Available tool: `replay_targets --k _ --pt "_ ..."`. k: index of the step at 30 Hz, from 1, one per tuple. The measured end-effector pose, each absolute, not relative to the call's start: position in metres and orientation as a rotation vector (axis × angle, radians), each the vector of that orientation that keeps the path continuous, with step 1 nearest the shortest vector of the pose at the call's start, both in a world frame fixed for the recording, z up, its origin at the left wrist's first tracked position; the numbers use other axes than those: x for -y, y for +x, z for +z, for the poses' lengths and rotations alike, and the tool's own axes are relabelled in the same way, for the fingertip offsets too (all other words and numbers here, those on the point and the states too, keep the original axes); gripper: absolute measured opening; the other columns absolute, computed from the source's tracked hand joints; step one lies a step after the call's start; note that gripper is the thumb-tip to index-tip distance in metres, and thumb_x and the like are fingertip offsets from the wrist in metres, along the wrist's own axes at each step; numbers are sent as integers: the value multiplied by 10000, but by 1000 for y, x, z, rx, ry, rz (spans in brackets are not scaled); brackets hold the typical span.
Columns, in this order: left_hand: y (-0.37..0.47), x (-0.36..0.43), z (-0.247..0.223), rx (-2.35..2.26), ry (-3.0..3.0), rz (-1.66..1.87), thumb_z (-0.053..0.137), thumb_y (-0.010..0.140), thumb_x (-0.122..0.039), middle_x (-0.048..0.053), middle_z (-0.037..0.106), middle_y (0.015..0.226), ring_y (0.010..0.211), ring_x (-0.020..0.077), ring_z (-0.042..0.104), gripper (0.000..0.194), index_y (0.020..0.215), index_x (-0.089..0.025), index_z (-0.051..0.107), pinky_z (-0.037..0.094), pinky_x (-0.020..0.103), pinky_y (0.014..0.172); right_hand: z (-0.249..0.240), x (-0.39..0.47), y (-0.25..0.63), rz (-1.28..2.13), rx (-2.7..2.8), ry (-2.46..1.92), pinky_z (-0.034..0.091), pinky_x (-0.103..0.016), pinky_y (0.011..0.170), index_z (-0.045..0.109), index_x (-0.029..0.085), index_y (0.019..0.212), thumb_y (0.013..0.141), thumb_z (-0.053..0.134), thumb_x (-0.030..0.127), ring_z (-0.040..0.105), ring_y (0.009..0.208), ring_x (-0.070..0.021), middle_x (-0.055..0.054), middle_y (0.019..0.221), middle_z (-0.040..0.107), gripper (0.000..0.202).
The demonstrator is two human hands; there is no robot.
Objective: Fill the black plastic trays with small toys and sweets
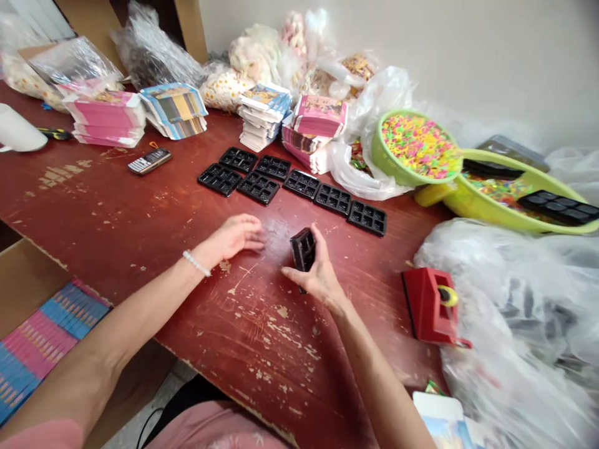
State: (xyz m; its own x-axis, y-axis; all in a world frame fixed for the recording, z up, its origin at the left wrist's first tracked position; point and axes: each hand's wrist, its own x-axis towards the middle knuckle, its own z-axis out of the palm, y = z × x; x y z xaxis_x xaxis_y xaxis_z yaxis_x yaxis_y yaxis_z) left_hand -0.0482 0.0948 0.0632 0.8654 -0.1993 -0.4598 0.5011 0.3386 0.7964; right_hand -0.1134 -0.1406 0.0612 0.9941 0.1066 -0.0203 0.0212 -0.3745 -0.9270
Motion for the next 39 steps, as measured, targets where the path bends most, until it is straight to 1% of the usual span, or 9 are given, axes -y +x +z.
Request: replay_targets --k 4,8,13,18,21,24,31,36,39 --pt "-115 -75 69 114 1322 -608 870 732 -291 79 733 867 808 240 698 237 871 -147 743 563 339 738 57 115 -126 94 127 -2161 419 -673 1108 195 264 1655 654 830 373 486 1350 -446 -205 1462 425 1190" --pt "-132 -63 70 93 1497 -397 851 718 -336 22 683 703 697 207 627 203 705 -166 741 471 292 627 62 106 -128 40 126 -2252 398 -735 1067 240 289 1646 621 860 394 497 1302 -482 -208 1424 449 1202" --pt "-123 -55 74 33 1309 -431 899 622 -333 16 642 603 559 143 541 244 603 -165 723 441 280 576 71 122 -119 372 221 -1648 431 -540 1160 324 294 1578 542 939 378 496 1391 -350 -123 1498 490 1207" --pt "-94 -60 66 -36 1137 -347 976 590 -284 49 734 756 661 155 648 287 710 -152 752 558 287 684 77 179 -109 151 -98 -1416 562 -503 974 446 344 1482 615 881 371 659 1107 -290 -47 1259 642 970" --pt "-62 -54 54 -213 1046 -402 990 621 -279 85 743 802 614 180 685 374 845 -133 729 583 297 595 79 206 -104 43 -181 -1552 552 -491 989 352 367 1570 587 918 362 646 1084 -261 -47 1289 597 1134" --pt "-30 -37 43 -296 1001 -414 939 731 -284 62 717 795 637 218 725 356 841 -160 625 610 333 598 76 211 -103 67 -161 -1670 504 -536 1062 269 345 1620 581 934 414 603 1193 -295 -96 1421 519 1235" --pt "-21 -23 44 -334 1023 -488 851 810 -230 139 729 952 749 267 754 265 866 -143 606 627 428 718 62 196 -112 61 -49 -1878 273 -561 1257 243 271 1621 637 897 449 385 1477 -342 -133 1605 380 1195" --pt "-83 -30 64 -150 1108 -653 854 644 -116 146 734 888 743 252 717 271 860 -110 689 578 376 701 58 171 -129 58 19 -2117 392 -612 1165 219 256 1639 649 852 396 469 1392 -393 -191 1523 396 1183" --pt "-117 -30 67 85 1303 -618 855 679 -235 65 700 793 713 180 640 217 814 -126 724 482 277 657 59 154 -138 88 25 -2271 464 -654 1059 218 268 1648 658 826 353 542 1285 -422 -208 1435 438 1165"
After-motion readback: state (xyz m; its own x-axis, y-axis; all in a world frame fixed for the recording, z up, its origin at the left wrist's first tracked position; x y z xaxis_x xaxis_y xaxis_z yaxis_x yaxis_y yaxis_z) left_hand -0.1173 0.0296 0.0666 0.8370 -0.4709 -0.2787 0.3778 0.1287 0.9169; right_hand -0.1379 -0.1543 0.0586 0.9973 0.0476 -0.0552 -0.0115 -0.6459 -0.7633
